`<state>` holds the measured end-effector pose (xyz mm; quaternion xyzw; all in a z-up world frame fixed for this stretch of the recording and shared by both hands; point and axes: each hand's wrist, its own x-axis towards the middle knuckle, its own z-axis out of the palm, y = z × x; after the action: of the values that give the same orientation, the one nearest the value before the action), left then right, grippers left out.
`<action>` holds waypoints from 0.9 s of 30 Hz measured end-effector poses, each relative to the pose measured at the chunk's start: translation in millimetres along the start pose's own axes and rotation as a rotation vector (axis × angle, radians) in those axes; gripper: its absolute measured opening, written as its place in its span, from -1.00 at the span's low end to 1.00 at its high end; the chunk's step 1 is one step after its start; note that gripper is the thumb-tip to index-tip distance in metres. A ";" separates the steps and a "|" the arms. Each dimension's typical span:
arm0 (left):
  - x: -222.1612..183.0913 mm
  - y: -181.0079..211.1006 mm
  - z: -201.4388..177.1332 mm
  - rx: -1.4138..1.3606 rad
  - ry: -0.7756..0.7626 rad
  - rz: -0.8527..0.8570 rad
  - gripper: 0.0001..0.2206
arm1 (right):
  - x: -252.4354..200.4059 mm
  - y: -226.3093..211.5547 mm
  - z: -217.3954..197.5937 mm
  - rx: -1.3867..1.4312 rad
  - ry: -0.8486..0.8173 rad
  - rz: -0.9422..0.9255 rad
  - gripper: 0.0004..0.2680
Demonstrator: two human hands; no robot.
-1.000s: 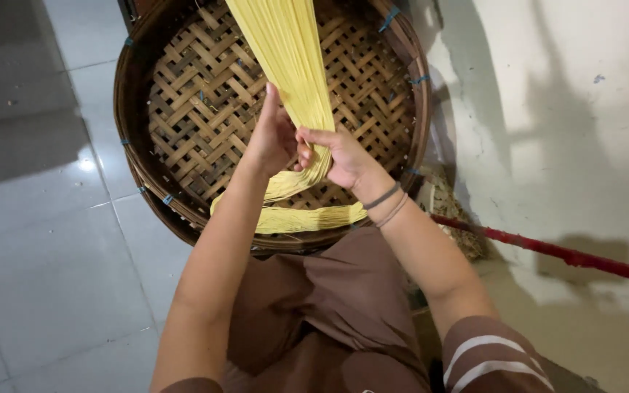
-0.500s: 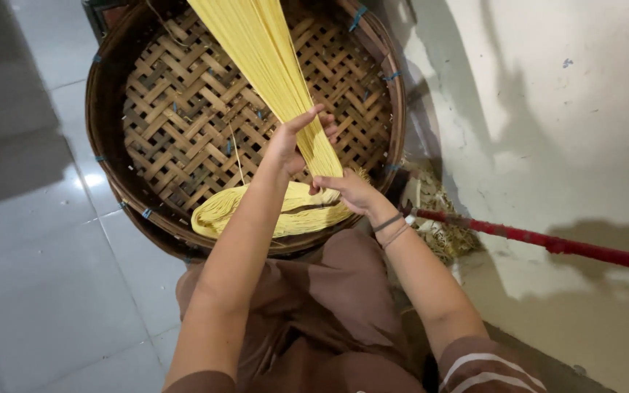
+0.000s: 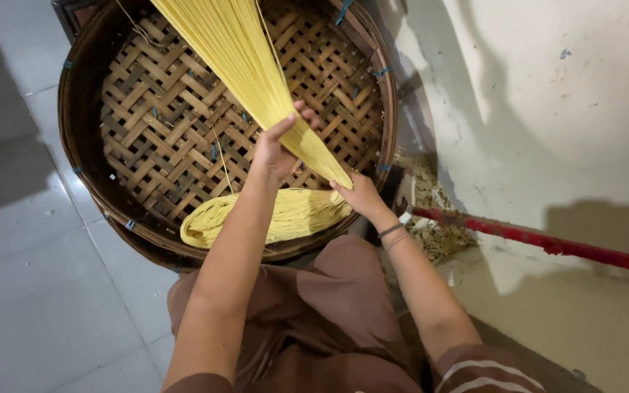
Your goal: Collecting freshly extruded noodles from a machine and arranging them neatly into a large woven basket before stacking it.
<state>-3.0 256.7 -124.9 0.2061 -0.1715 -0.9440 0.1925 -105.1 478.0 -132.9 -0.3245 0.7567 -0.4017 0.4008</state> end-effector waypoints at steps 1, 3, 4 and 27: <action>0.4 1.4 -2.3 -0.049 -0.001 0.037 -0.46 | 6.8 28.3 0.2 -0.211 0.076 -0.079 -0.78; -0.2 5.0 -13.0 -0.040 0.035 0.067 -0.45 | 6.7 18.3 -10.5 -0.362 0.039 -0.094 -0.78; -1.4 6.5 -18.6 -0.030 0.069 0.099 -0.44 | 5.8 13.4 -15.4 -0.512 0.001 -0.111 -0.78; -102.3 -6.8 79.3 1.952 -0.213 -0.481 -0.60 | 340.7 -176.9 -53.0 0.511 -0.164 -0.508 -0.23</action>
<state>44.9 326.4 -26.6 0.2174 -0.8389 -0.4183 -0.2721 -280.7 136.7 -78.3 -0.4226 0.4925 -0.6373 0.4156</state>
